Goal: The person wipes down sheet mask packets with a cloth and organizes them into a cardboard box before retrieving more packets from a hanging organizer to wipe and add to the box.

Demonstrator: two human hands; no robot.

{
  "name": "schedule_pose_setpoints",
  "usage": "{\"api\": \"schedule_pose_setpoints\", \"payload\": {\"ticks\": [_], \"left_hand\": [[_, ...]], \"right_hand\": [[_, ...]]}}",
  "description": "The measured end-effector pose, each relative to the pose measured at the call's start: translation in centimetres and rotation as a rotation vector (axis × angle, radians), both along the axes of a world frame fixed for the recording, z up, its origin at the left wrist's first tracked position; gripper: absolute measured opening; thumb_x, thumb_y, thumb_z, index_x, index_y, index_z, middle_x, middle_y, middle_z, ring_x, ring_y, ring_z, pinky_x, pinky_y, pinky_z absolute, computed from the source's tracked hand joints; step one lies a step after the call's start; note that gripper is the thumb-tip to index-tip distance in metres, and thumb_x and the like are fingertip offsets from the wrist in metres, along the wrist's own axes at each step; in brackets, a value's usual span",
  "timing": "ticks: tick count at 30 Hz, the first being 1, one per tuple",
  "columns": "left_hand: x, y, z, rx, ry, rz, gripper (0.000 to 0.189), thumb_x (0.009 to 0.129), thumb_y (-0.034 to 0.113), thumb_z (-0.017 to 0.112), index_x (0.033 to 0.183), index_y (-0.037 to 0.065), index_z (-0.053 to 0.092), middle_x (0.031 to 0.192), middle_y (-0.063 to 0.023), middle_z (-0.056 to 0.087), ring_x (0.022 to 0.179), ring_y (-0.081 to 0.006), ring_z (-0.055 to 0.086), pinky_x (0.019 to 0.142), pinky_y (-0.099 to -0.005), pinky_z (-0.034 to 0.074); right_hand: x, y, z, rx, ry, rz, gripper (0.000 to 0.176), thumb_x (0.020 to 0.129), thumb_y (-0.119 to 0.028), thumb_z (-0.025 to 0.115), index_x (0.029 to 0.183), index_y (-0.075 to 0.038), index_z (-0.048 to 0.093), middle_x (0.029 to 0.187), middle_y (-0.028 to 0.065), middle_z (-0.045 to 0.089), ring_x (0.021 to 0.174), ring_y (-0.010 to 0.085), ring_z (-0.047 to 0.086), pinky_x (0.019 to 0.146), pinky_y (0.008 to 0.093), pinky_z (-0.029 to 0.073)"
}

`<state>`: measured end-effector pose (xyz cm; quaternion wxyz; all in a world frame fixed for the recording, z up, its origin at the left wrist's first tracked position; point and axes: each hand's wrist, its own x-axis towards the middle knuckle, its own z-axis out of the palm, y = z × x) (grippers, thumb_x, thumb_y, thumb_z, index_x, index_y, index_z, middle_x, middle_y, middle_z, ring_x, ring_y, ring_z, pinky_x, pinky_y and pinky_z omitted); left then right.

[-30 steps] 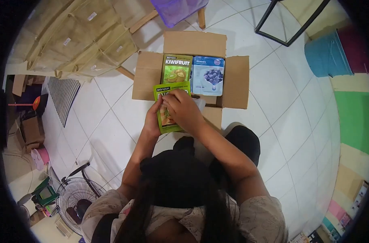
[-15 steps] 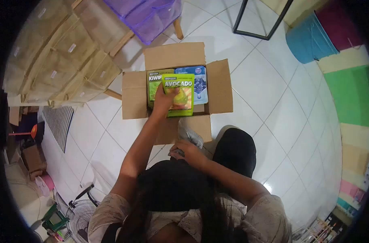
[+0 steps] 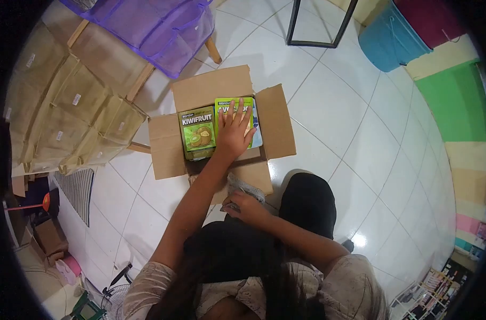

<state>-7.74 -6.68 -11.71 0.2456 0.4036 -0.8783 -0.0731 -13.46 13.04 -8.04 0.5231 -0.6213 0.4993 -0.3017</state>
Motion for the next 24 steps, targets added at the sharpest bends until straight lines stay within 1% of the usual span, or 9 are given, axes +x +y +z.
{"api": "schedule_pose_setpoints", "payload": {"ticks": [2, 4, 8, 10, 14, 17, 19, 22, 24], "left_hand": [[-0.6, -0.1, -1.0, -0.006, -0.052, 0.028, 0.058, 0.091, 0.039, 0.056, 0.140, 0.009, 0.047, 0.154, -0.0136, 0.031, 0.142, -0.0376, 0.024, 0.113, -0.0610, 0.018], [-1.5, 0.1, -1.2, -0.006, -0.102, 0.091, 0.063, 0.090, 0.043, 0.055, 0.144, 0.012, 0.044, 0.155, -0.0136, 0.029, 0.144, -0.0375, 0.021, 0.111, -0.0661, 0.017], [-2.3, 0.4, -1.3, 0.004, -0.147, 0.150, 0.062, 0.090, 0.043, 0.055, 0.143, 0.012, 0.044, 0.156, -0.0120, 0.028, 0.144, -0.0374, 0.019, 0.105, -0.0743, 0.015], [-2.3, 0.3, -1.7, 0.015, -0.141, 0.146, 0.062, 0.090, 0.043, 0.055, 0.143, 0.013, 0.044, 0.156, -0.0115, 0.027, 0.145, -0.0378, 0.019, 0.103, -0.0765, 0.014], [-1.9, 0.2, -1.7, 0.060, -0.114, 0.119, 0.062, 0.091, 0.043, 0.053, 0.144, 0.012, 0.043, 0.157, -0.0114, 0.026, 0.145, -0.0381, 0.018, 0.103, -0.0753, 0.014], [-1.9, -0.3, -2.2, 0.078, -0.056, 0.097, 0.062, 0.092, 0.043, 0.053, 0.145, 0.012, 0.042, 0.157, -0.0122, 0.026, 0.144, -0.0397, 0.019, 0.104, -0.0744, 0.012], [-1.4, -0.3, -1.8, 0.120, -0.012, 0.082, 0.062, 0.090, 0.041, 0.055, 0.144, 0.012, 0.043, 0.156, -0.0136, 0.026, 0.143, -0.0408, 0.021, 0.107, -0.0723, 0.011], [1.4, -0.7, 1.1, 0.182, 0.250, 0.013, 0.061, 0.090, 0.031, 0.059, 0.143, 0.008, 0.042, 0.155, -0.0202, 0.025, 0.143, -0.0422, 0.020, 0.109, -0.0687, 0.011], [5.1, 0.5, 3.0, 0.180, 0.294, 0.090, 0.061, 0.087, 0.020, 0.063, 0.142, 0.004, 0.042, 0.153, -0.0265, 0.024, 0.144, -0.0426, 0.019, 0.113, -0.0621, 0.013]], "right_hand": [[-0.1, -0.3, 0.3, 0.035, 0.011, 0.041, 0.018, 0.085, -0.016, 0.070, 0.098, -0.004, 0.065, 0.097, 0.0138, 0.062, 0.096, 0.0320, 0.061, 0.086, 0.0397, 0.049], [-0.2, -0.3, -0.4, 0.030, 0.011, 0.057, 0.018, 0.085, -0.016, 0.070, 0.098, -0.005, 0.065, 0.097, 0.0130, 0.062, 0.097, 0.0315, 0.060, 0.087, 0.0396, 0.048], [-0.6, -0.6, 0.1, 0.075, 0.000, 0.047, 0.016, 0.086, -0.015, 0.069, 0.098, -0.005, 0.065, 0.100, 0.0116, 0.063, 0.100, 0.0306, 0.059, 0.089, 0.0398, 0.047], [-0.6, -0.5, -0.5, 0.027, 0.065, 0.048, 0.018, 0.086, -0.019, 0.069, 0.098, -0.005, 0.066, 0.096, 0.0123, 0.065, 0.095, 0.0313, 0.061, 0.086, 0.0400, 0.049], [-1.3, -1.9, 1.6, -0.046, 0.270, -0.042, 0.027, 0.088, -0.030, 0.067, 0.099, -0.006, 0.068, 0.080, 0.0141, 0.066, 0.077, 0.0313, 0.066, 0.071, 0.0408, 0.052], [-2.5, -4.7, 4.7, 0.082, 0.430, -0.324, 0.037, 0.088, -0.042, 0.065, 0.099, -0.007, 0.068, 0.073, 0.0142, 0.067, 0.070, 0.0323, 0.066, 0.065, 0.0428, 0.052], [-3.9, -7.2, 6.5, 0.060, 0.678, -0.450, 0.049, 0.085, -0.049, 0.065, 0.109, -0.006, 0.062, 0.071, 0.0158, 0.066, 0.072, 0.0336, 0.068, 0.065, 0.0428, 0.053], [-5.7, -10.2, 7.2, 0.171, 0.995, -0.559, 0.060, 0.082, -0.050, 0.068, 0.116, -0.002, 0.054, 0.074, 0.0184, 0.066, 0.077, 0.0348, 0.068, 0.068, 0.0433, 0.054], [-7.1, -10.5, 5.2, 0.041, 1.070, -0.534, 0.065, 0.081, -0.051, 0.068, 0.117, 0.000, 0.050, 0.079, 0.0198, 0.066, 0.081, 0.0357, 0.068, 0.069, 0.0443, 0.055]]}}
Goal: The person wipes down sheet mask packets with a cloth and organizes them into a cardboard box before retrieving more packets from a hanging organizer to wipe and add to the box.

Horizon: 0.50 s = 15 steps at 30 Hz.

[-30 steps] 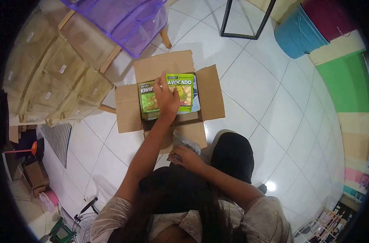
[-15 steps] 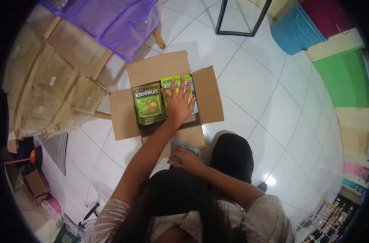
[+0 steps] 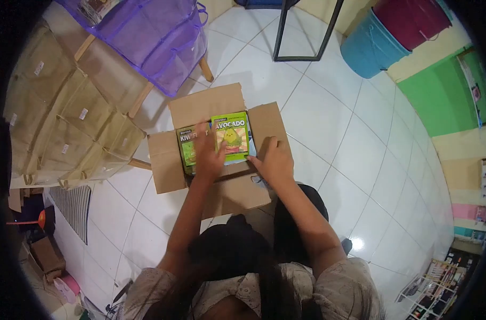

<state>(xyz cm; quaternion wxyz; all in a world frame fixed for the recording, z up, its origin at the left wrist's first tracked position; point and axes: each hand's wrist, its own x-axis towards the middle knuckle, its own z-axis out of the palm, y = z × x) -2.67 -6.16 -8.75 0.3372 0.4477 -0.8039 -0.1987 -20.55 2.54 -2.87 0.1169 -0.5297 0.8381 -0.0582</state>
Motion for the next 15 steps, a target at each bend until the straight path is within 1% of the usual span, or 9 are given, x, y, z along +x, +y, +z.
{"api": "schedule_pose_setpoints", "payload": {"ticks": [1, 2, 4, 7, 10, 13, 15], "left_hand": [[2.1, 0.6, -0.2, 0.038, -0.082, 0.121, 0.060, 0.087, 0.017, 0.063, 0.141, 0.002, 0.042, 0.153, -0.0275, 0.024, 0.143, -0.0428, 0.019, 0.114, -0.0604, 0.014], [4.3, 1.2, -0.5, 0.079, -0.161, 0.243, 0.060, 0.086, 0.014, 0.063, 0.141, 0.001, 0.042, 0.152, -0.0285, 0.024, 0.143, -0.0430, 0.020, 0.115, -0.0586, 0.015], [8.5, 3.0, -0.4, 0.056, -0.227, 0.358, 0.064, 0.087, 0.016, 0.062, 0.144, 0.002, 0.037, 0.152, -0.0290, 0.024, 0.143, -0.0436, 0.021, 0.115, -0.0551, 0.017], [11.7, 6.1, -0.5, 0.257, -0.452, 0.368, 0.066, 0.090, 0.018, 0.058, 0.146, -0.002, 0.030, 0.152, -0.0295, 0.023, 0.142, -0.0442, 0.021, 0.116, -0.0531, 0.019], [12.7, 6.7, -2.4, 0.357, -0.295, 0.311, 0.069, 0.092, 0.019, 0.055, 0.147, -0.006, 0.022, 0.152, -0.0309, 0.022, 0.143, -0.0439, 0.021, 0.117, -0.0479, 0.021], [12.3, 5.8, -4.1, 0.516, -0.123, 0.264, 0.068, 0.093, 0.015, 0.052, 0.146, -0.011, 0.019, 0.152, -0.0323, 0.021, 0.142, -0.0442, 0.021, 0.117, -0.0436, 0.023], [11.9, 5.7, -4.9, 0.611, 0.032, 0.213, 0.067, 0.093, 0.012, 0.050, 0.146, -0.012, 0.017, 0.152, -0.0334, 0.020, 0.142, -0.0444, 0.022, 0.117, -0.0429, 0.023]], "right_hand": [[-0.6, -0.1, -0.9, -0.036, 0.048, 0.035, 0.067, 0.081, -0.051, 0.068, 0.117, 0.001, 0.049, 0.081, 0.0204, 0.067, 0.082, 0.0362, 0.068, 0.070, 0.0448, 0.055], [-0.9, -0.2, -1.1, 0.016, 0.030, 0.044, 0.063, 0.082, -0.048, 0.067, 0.117, 0.001, 0.049, 0.083, 0.0212, 0.067, 0.082, 0.0366, 0.068, 0.070, 0.0448, 0.055], [-1.3, -0.3, -1.0, 0.123, -0.006, 0.073, 0.055, 0.084, -0.043, 0.064, 0.116, 0.000, 0.051, 0.088, 0.0228, 0.068, 0.082, 0.0374, 0.069, 0.072, 0.0448, 0.056], [-1.4, -0.7, -1.8, 0.124, -0.038, 0.053, 0.038, 0.085, -0.032, 0.060, 0.107, 0.000, 0.057, 0.089, 0.0219, 0.069, 0.084, 0.0359, 0.069, 0.073, 0.0451, 0.056], [-1.1, -0.9, -2.0, 0.135, -0.039, 0.109, 0.029, 0.085, -0.024, 0.056, 0.100, -0.001, 0.063, 0.092, 0.0217, 0.069, 0.086, 0.0359, 0.070, 0.073, 0.0448, 0.056], [-0.8, -1.3, -1.1, 0.270, -0.011, 0.194, 0.027, 0.084, -0.025, 0.058, 0.096, -0.002, 0.068, 0.095, 0.0208, 0.070, 0.087, 0.0347, 0.070, 0.074, 0.0441, 0.056], [-1.0, -1.8, -0.6, 0.319, -0.035, 0.250, 0.028, 0.082, -0.025, 0.060, 0.096, -0.003, 0.069, 0.095, 0.0194, 0.071, 0.088, 0.0332, 0.070, 0.074, 0.0438, 0.056]]}}
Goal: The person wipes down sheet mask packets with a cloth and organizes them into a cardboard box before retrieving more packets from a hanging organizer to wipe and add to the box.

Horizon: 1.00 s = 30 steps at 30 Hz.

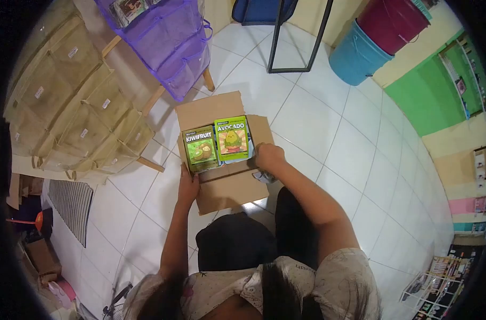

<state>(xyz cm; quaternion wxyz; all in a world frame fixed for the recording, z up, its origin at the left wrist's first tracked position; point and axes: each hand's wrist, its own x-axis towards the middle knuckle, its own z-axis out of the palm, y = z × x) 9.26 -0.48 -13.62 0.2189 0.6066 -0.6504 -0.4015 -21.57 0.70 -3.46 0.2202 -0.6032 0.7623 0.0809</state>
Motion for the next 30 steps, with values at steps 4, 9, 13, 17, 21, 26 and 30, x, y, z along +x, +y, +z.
{"api": "schedule_pose_setpoints", "payload": {"ticks": [4, 9, 13, 17, 21, 26, 30], "left_hand": [[-0.4, -0.5, -1.6, -0.008, 0.120, -0.055, 0.069, 0.091, 0.005, 0.047, 0.145, -0.015, 0.011, 0.151, -0.0347, 0.020, 0.142, -0.0449, 0.022, 0.118, -0.0423, 0.022], [-1.7, -1.3, -2.9, -0.052, 0.151, -0.095, 0.072, 0.087, 0.001, 0.045, 0.145, -0.016, 0.007, 0.151, -0.0351, 0.020, 0.142, -0.0447, 0.021, 0.119, -0.0408, 0.021], [-3.8, -3.4, -3.0, -0.061, 0.127, -0.114, 0.071, 0.086, 0.000, 0.044, 0.144, -0.017, 0.009, 0.150, -0.0358, 0.021, 0.143, -0.0438, 0.020, 0.119, -0.0403, 0.019], [-6.5, -6.2, -2.4, -0.013, 0.155, -0.187, 0.069, 0.085, 0.000, 0.045, 0.143, -0.018, 0.014, 0.149, -0.0365, 0.023, 0.143, -0.0427, 0.022, 0.119, -0.0405, 0.020], [-9.8, -9.0, -2.1, -0.062, 0.119, -0.246, 0.067, 0.085, 0.001, 0.046, 0.141, -0.019, 0.017, 0.146, -0.0378, 0.027, 0.140, -0.0457, 0.025, 0.118, -0.0431, 0.022], [-14.0, -13.4, -2.2, -0.078, 0.105, -0.264, 0.068, 0.086, 0.002, 0.049, 0.142, -0.018, 0.015, 0.145, -0.0381, 0.026, 0.140, -0.0478, 0.023, 0.118, -0.0451, 0.023], [-16.1, -17.1, -2.0, -0.074, 0.035, -0.324, 0.068, 0.086, 0.001, 0.049, 0.142, -0.017, 0.014, 0.147, -0.0381, 0.023, 0.140, -0.0476, 0.022, 0.118, -0.0454, 0.023]], "right_hand": [[-0.4, -0.9, -0.6, 0.047, -0.015, 0.066, 0.032, 0.078, -0.029, 0.065, 0.098, -0.004, 0.071, 0.095, 0.0163, 0.072, 0.089, 0.0301, 0.070, 0.075, 0.0428, 0.056], [-2.0, -2.5, -0.6, 0.091, 0.014, 0.096, 0.041, 0.074, -0.039, 0.069, 0.098, -0.006, 0.072, 0.094, 0.0150, 0.072, 0.090, 0.0295, 0.070, 0.074, 0.0415, 0.056], [-4.3, -2.9, 0.0, 0.079, 0.037, 0.108, 0.045, 0.072, -0.045, 0.069, 0.095, -0.007, 0.072, 0.094, 0.0145, 0.072, 0.089, 0.0294, 0.070, 0.075, 0.0411, 0.056], [-5.5, -3.2, -0.3, 0.136, 0.079, -0.025, 0.051, 0.072, -0.053, 0.069, 0.097, -0.009, 0.073, 0.094, 0.0160, 0.072, 0.089, 0.0323, 0.070, 0.077, 0.0426, 0.055], [-9.0, -4.4, -3.1, 0.088, -0.029, -0.146, 0.066, 0.066, -0.064, 0.071, 0.096, -0.005, 0.072, 0.095, 0.0195, 0.071, 0.090, 0.0358, 0.069, 0.079, 0.0428, 0.054], [-13.2, -7.5, -3.0, 0.021, -0.099, -0.210, 0.072, 0.064, -0.066, 0.071, 0.100, -0.003, 0.072, 0.097, 0.0225, 0.070, 0.092, 0.0369, 0.068, 0.082, 0.0424, 0.053], [-15.6, -9.7, -3.5, 0.044, -0.135, -0.251, 0.061, 0.073, -0.056, 0.068, 0.103, -0.003, 0.070, 0.100, 0.0233, 0.069, 0.095, 0.0368, 0.067, 0.084, 0.0428, 0.052]]}}
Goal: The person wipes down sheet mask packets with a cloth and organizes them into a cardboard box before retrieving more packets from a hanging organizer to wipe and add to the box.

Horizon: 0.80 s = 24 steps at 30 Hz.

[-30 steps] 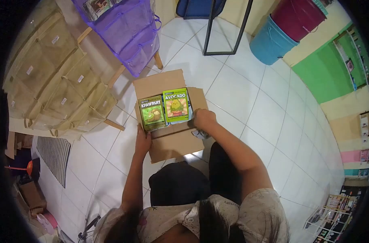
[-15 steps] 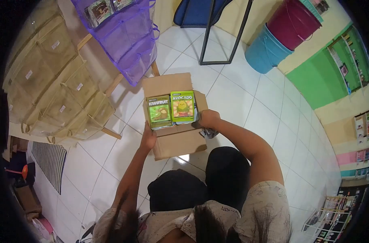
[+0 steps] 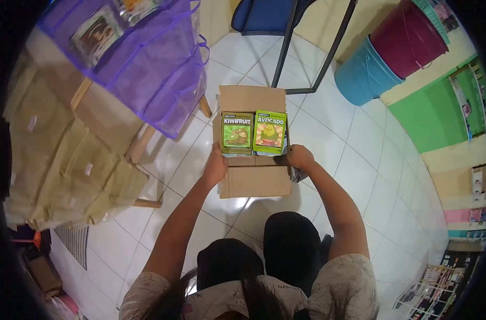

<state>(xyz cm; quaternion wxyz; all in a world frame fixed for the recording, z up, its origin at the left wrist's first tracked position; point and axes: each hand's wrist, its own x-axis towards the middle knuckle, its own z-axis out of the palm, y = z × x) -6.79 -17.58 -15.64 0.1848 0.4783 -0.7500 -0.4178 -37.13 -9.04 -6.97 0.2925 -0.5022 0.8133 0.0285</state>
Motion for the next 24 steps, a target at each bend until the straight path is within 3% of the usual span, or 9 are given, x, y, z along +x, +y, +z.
{"api": "schedule_pose_setpoints", "payload": {"ticks": [6, 13, 14, 17, 18, 20, 24], "left_hand": [[-2.4, -5.9, -0.1, 0.031, -0.134, -0.104, 0.066, 0.088, 0.005, 0.048, 0.144, -0.012, 0.017, 0.150, -0.0335, 0.024, 0.141, -0.0428, 0.024, 0.117, -0.0501, 0.024], [-3.9, -10.2, 0.6, 0.081, -0.351, -0.179, 0.070, 0.090, 0.012, 0.049, 0.149, -0.003, 0.015, 0.153, -0.0244, 0.026, 0.142, -0.0376, 0.027, 0.112, -0.0580, 0.026], [-4.0, -10.1, 0.4, 0.059, -0.376, -0.188, 0.072, 0.090, 0.013, 0.050, 0.150, -0.003, 0.013, 0.153, -0.0240, 0.026, 0.142, -0.0381, 0.027, 0.112, -0.0583, 0.026], [-4.4, -10.0, 2.8, -0.028, -0.581, -0.165, 0.078, 0.088, 0.015, 0.054, 0.152, 0.000, 0.010, 0.154, -0.0230, 0.025, 0.141, -0.0416, 0.027, 0.111, -0.0611, 0.026], [-4.2, -9.9, 3.2, -0.043, -0.557, -0.146, 0.087, 0.084, 0.021, 0.064, 0.151, 0.001, 0.014, 0.155, -0.0253, 0.017, 0.143, -0.0442, 0.019, 0.111, -0.0627, 0.023], [-4.5, -8.7, 5.9, -0.243, -0.573, -0.205, 0.090, 0.082, 0.021, 0.065, 0.153, 0.007, 0.012, 0.156, -0.0226, 0.018, 0.144, -0.0449, 0.017, 0.113, -0.0630, 0.019], [-7.9, -9.1, 6.9, -0.451, -0.382, -0.488, 0.095, 0.075, 0.033, 0.075, 0.153, 0.013, 0.023, 0.157, -0.0219, 0.016, 0.145, -0.0432, 0.013, 0.113, -0.0644, 0.015]], "right_hand": [[-0.6, -0.4, -1.7, -0.168, 0.010, -0.103, 0.036, 0.083, -0.030, 0.056, 0.100, -0.001, 0.069, 0.102, 0.0241, 0.068, 0.096, 0.0380, 0.066, 0.084, 0.0455, 0.052], [-1.6, -1.9, -1.1, -0.107, -0.048, -0.166, 0.038, 0.083, -0.035, 0.058, 0.096, -0.001, 0.070, 0.102, 0.0235, 0.068, 0.097, 0.0380, 0.066, 0.085, 0.0459, 0.052], [-1.8, -2.0, -1.1, -0.094, -0.005, -0.166, 0.041, 0.079, -0.038, 0.066, 0.099, -0.003, 0.070, 0.101, 0.0209, 0.069, 0.097, 0.0362, 0.066, 0.084, 0.0458, 0.053], [-1.7, -3.1, 4.3, 0.071, 0.015, -0.105, 0.053, 0.076, -0.041, 0.073, 0.115, -0.006, 0.064, 0.119, 0.0199, 0.064, 0.098, 0.0346, 0.067, 0.081, 0.0445, 0.055], [-1.5, -4.0, 5.6, 0.040, 0.065, -0.115, 0.059, 0.075, -0.042, 0.075, 0.122, -0.009, 0.059, 0.126, 0.0197, 0.058, 0.098, 0.0341, 0.067, 0.080, 0.0437, 0.055], [-0.6, -5.3, 7.1, -0.007, 0.161, -0.130, 0.072, 0.074, -0.043, 0.077, 0.135, -0.014, 0.050, 0.141, 0.0191, 0.047, 0.098, 0.0331, 0.067, 0.077, 0.0422, 0.057], [0.7, -7.0, 4.8, -0.187, 0.135, 0.218, 0.084, 0.073, -0.041, 0.078, 0.145, -0.021, 0.040, 0.154, 0.0219, 0.025, 0.094, 0.0326, 0.069, 0.074, 0.0410, 0.058]]}}
